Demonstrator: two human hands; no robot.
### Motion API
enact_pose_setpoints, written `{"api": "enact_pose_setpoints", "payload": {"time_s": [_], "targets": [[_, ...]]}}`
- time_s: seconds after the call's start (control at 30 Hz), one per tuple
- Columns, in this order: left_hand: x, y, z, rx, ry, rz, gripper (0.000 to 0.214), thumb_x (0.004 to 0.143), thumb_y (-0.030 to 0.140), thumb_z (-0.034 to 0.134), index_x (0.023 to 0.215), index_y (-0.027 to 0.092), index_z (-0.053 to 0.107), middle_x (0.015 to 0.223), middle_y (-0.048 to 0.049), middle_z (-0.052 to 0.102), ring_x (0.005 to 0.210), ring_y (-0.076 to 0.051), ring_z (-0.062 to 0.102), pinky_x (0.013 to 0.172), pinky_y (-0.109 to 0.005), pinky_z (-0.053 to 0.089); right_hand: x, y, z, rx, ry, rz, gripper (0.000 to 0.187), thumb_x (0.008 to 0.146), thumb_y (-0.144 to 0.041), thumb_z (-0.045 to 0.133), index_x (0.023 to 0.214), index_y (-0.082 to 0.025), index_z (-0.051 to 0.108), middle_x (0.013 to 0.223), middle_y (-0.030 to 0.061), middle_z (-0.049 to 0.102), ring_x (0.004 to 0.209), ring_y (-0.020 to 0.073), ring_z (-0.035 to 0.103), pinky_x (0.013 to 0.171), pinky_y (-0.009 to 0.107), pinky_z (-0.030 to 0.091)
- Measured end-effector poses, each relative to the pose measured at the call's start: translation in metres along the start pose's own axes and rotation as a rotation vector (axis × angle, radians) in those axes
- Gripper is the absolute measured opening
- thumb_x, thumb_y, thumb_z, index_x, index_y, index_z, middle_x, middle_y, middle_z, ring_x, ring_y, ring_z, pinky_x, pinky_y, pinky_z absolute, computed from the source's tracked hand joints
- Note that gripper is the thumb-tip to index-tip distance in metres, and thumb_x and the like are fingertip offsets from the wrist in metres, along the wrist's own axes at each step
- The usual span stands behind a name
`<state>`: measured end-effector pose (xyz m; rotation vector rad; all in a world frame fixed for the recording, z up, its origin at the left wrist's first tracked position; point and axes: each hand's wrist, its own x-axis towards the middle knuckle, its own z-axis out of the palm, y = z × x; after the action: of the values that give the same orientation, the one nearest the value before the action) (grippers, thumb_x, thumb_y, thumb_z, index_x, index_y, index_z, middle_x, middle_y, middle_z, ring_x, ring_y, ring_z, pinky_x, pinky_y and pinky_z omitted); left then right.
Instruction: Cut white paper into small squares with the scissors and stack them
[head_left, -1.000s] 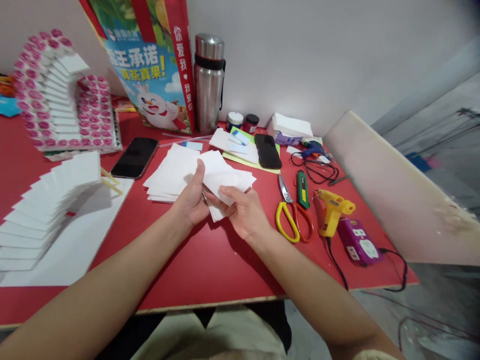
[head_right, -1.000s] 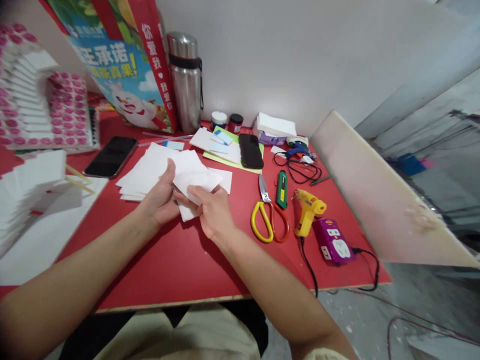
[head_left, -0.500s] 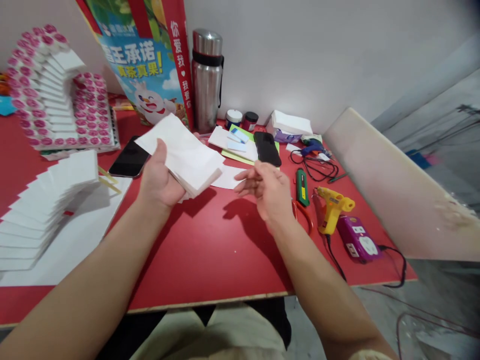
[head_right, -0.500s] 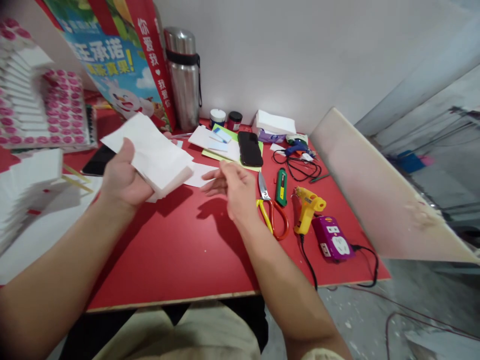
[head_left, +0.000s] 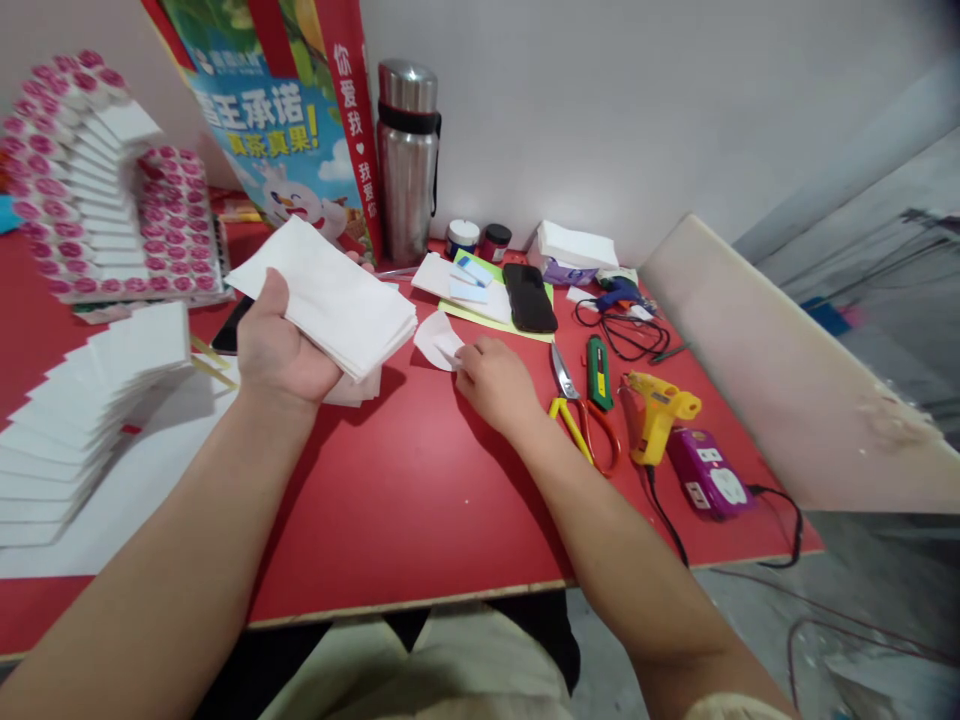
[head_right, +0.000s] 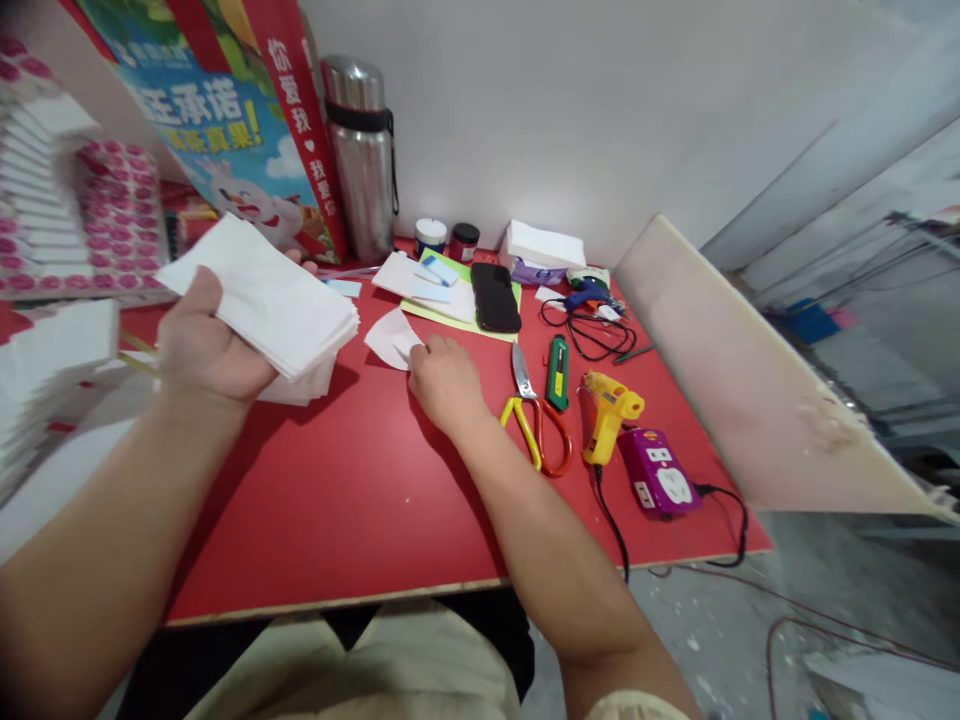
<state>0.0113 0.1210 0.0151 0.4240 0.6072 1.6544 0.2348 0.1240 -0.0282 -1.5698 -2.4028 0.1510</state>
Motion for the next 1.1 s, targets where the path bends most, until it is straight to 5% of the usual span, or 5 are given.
{"api": "enact_pose_setpoints", "payload": {"time_s": [0.27,0.4,0.6,0.83,1.1], "targets": [[-0.012,-0.018,0.014,0.065,0.122,-0.322,0.050,0.105,0.042,0.038,0.140,0.011,0.057,0.125,-0.0142,0.074,0.131,-0.032,0.061,0.113,-0.056,0.046,-0.001,0.031,-0.024,1.690,0.147,0.592,0.019,0.076,-0.028,0.065,0.091,-0.019,0.070,0.081,0.0030,0.075,0.074,0.0202,0.069,0.070,0.033,0.058],[-0.017,-0.033,0.013,0.104,0.095,-0.473,0.052,0.104,0.041,0.041,0.142,0.009,0.056,0.131,-0.0187,0.071,0.128,-0.035,0.063,0.112,-0.057,0.047,-0.003,0.023,-0.037,2.026,0.006,0.567,0.036,0.076,-0.028,0.059,0.109,-0.016,0.068,0.097,0.0088,0.079,0.092,0.0272,0.074,0.084,0.044,0.062],[-0.016,-0.038,0.011,0.118,0.087,-0.448,0.049,0.103,0.041,0.045,0.139,0.010,0.059,0.120,-0.0180,0.075,0.119,-0.033,0.069,0.110,-0.054,0.049,-0.004,0.020,-0.033,1.799,-0.015,0.471,0.034,0.074,-0.031,0.059,0.106,-0.020,0.067,0.095,0.0076,0.078,0.099,0.0309,0.074,0.087,0.048,0.061],[-0.026,-0.056,0.014,0.072,0.027,-0.506,0.046,0.103,0.042,0.046,0.132,0.011,0.064,0.120,-0.0169,0.076,0.118,-0.031,0.069,0.107,-0.048,0.053,-0.012,-0.003,-0.029,1.161,0.301,0.332,0.019,0.072,-0.035,0.074,0.073,-0.022,0.061,0.117,0.0080,0.073,0.107,0.0255,0.068,0.086,0.038,0.056],[-0.034,-0.067,0.020,0.030,-0.107,-0.634,0.030,0.100,0.027,0.049,0.105,0.009,0.073,0.098,-0.0127,0.079,0.092,-0.026,0.076,0.093,-0.040,0.060,-0.019,-0.023,-0.026,0.742,0.207,0.119,0.016,0.085,-0.038,0.072,0.085,-0.022,0.070,0.129,0.0093,0.066,0.112,0.0251,0.063,0.088,0.039,0.052]]}}
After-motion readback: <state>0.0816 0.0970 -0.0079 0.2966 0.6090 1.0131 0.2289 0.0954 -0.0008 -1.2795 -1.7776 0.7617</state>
